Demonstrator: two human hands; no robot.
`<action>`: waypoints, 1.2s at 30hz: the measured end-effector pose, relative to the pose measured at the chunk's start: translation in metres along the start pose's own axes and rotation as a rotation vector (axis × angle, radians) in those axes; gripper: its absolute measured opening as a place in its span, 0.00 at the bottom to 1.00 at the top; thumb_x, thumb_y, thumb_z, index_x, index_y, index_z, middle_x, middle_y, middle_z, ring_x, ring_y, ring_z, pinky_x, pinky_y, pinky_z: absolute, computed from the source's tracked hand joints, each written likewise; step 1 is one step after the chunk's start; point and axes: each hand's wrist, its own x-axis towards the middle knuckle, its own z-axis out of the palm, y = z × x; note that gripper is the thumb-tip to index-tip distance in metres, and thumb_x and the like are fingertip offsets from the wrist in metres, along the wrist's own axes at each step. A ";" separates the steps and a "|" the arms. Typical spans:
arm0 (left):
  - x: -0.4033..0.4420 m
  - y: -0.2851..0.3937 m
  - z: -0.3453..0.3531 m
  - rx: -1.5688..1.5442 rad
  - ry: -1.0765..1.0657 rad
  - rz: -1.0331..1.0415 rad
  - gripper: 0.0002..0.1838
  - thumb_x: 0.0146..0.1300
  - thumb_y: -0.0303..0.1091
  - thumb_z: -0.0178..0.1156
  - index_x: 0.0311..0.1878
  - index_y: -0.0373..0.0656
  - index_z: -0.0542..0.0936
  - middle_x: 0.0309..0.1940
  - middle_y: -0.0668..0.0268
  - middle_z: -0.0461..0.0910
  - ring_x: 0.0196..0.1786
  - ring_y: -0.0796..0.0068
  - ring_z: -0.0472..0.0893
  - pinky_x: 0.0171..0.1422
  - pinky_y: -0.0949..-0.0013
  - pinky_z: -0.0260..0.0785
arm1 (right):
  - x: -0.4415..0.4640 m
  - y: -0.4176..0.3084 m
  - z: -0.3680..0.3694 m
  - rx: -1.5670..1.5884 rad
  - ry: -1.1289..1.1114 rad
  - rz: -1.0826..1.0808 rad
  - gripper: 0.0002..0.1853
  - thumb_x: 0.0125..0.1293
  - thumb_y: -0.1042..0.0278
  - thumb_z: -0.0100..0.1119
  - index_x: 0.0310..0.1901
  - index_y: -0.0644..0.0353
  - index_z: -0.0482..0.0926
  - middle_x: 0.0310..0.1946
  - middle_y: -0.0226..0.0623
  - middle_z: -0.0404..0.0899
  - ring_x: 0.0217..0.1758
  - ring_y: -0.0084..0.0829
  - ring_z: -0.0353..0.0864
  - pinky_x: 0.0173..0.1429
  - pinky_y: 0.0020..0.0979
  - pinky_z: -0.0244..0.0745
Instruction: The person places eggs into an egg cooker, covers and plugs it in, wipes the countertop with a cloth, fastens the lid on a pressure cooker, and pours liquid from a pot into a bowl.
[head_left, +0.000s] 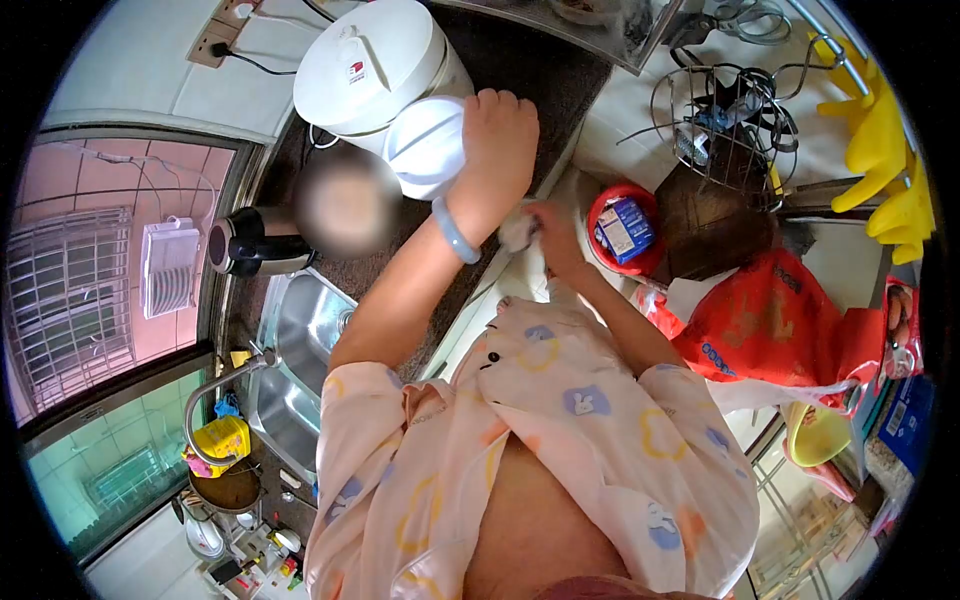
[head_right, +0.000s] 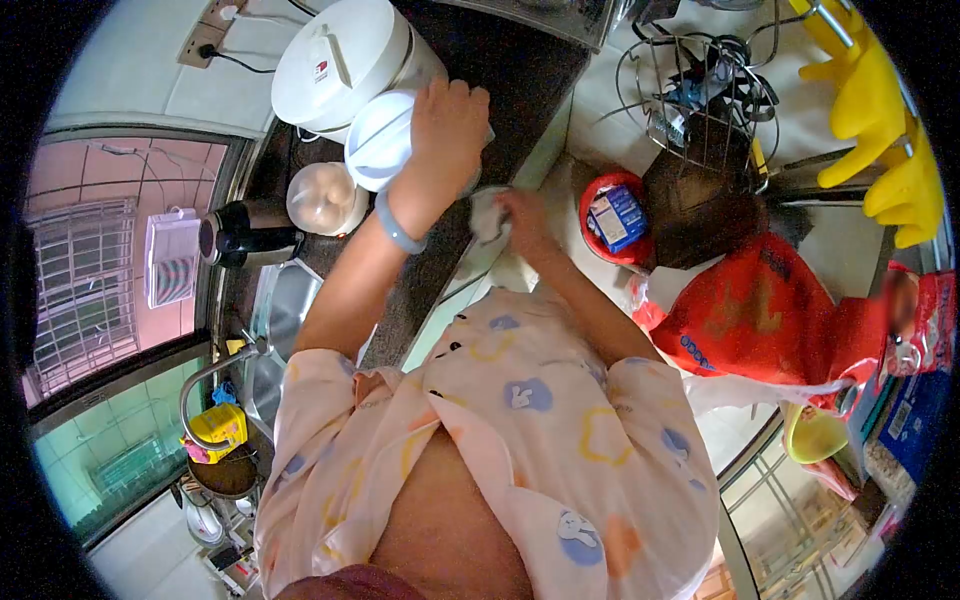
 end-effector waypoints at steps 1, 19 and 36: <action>-0.003 -0.001 0.000 -0.022 -0.028 0.022 0.07 0.55 0.28 0.58 0.37 0.45 0.81 0.35 0.64 0.80 0.46 0.62 0.77 0.52 0.61 0.67 | 0.004 0.003 -0.011 0.102 0.074 0.215 0.16 0.60 0.80 0.52 0.50 0.63 0.78 0.44 0.47 0.81 0.51 0.44 0.79 0.58 0.37 0.72; -0.089 -0.029 -0.046 -0.181 -0.299 0.349 0.11 0.51 0.30 0.56 0.38 0.41 0.81 0.32 0.62 0.74 0.45 0.62 0.74 0.70 0.58 0.64 | 0.104 -0.004 -0.010 -0.551 -0.267 -0.364 0.22 0.66 0.64 0.55 0.62 0.53 0.72 0.68 0.38 0.66 0.73 0.43 0.60 0.72 0.47 0.57; -0.114 -0.023 -0.068 -0.547 -0.066 -0.116 0.18 0.53 0.25 0.62 0.49 0.43 0.81 0.49 0.60 0.77 0.58 0.57 0.75 0.64 0.51 0.70 | 0.396 0.079 0.099 -0.459 -0.241 -0.189 0.26 0.74 0.54 0.41 0.71 0.47 0.63 0.76 0.40 0.54 0.77 0.47 0.54 0.76 0.50 0.52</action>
